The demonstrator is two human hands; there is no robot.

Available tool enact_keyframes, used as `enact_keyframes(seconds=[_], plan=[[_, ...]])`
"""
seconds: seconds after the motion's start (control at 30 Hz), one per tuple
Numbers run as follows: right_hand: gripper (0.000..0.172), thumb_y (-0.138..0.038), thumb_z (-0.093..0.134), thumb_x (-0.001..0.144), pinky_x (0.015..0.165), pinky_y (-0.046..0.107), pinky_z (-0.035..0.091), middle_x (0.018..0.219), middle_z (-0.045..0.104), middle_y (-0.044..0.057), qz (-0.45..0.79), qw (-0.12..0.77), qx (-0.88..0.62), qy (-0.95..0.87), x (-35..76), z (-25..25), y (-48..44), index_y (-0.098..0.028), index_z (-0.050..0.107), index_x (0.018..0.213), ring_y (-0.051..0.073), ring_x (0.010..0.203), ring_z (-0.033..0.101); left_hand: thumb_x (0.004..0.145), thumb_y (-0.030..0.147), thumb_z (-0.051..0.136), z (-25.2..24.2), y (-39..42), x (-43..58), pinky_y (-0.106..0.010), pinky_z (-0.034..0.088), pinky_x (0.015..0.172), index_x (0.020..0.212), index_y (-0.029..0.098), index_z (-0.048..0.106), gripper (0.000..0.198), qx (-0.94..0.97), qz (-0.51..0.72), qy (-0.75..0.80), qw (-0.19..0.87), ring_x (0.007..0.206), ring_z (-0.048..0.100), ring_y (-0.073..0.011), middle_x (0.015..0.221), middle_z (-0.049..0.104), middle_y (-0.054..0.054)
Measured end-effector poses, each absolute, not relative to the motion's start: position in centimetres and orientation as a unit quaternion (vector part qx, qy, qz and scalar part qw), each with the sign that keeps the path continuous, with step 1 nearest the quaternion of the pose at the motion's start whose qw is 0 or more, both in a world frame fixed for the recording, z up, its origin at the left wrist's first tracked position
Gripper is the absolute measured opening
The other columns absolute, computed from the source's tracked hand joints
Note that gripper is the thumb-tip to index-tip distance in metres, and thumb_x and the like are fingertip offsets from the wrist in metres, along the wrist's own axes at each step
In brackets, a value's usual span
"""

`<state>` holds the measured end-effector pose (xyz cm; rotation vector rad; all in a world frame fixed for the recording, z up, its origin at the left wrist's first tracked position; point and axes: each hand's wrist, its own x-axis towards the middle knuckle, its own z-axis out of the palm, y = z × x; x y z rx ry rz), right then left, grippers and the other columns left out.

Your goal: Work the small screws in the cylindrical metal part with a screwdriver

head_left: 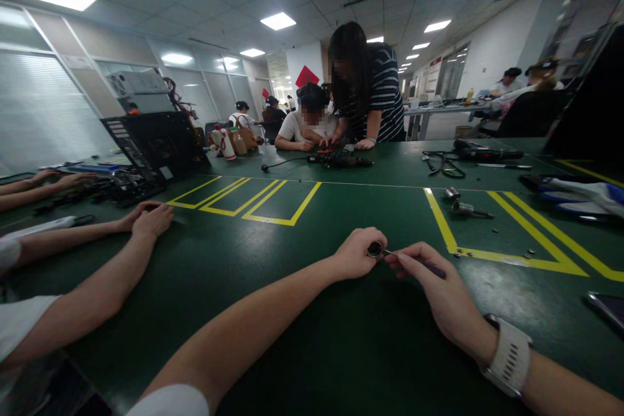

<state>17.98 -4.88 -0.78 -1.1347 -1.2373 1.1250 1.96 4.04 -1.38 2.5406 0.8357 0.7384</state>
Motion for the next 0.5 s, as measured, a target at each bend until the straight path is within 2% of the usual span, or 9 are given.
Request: enact_keyframes(seconds=[0.17, 0.5], plan=[[0.018, -0.036, 0.060, 0.078, 0.076, 0.038, 0.044, 0.085, 0.066, 0.005, 0.487, 0.537, -0.468, -0.506, 18.0, -0.5, -4.8, -0.019, 0.064, 0.076, 0.021, 0.083, 0.059, 0.072, 0.013, 0.058, -1.3, 4.0, 1.9, -0.028, 0.041, 0.076, 0.083, 0.016, 0.054, 0.012, 0.903, 0.248, 0.299, 0.181, 0.079, 0.053, -0.0137, 0.082, 0.057, -0.001], [0.012, -0.027, 0.061, 0.077, 0.074, 0.034, 0.046, 0.077, 0.068, 0.005, 0.641, 0.546, -0.396, -0.366, 18.8, -0.8, -3.6, -0.017, 0.065, 0.072, 0.018, 0.076, 0.061, 0.074, 0.016, 0.059, -1.2, 4.1, 2.0, -0.027, 0.041, 0.075, 0.081, 0.015, 0.055, 0.008, 0.899, 0.257, 0.288, 0.207, 0.076, 0.052, -0.0129, 0.081, 0.056, -0.001]])
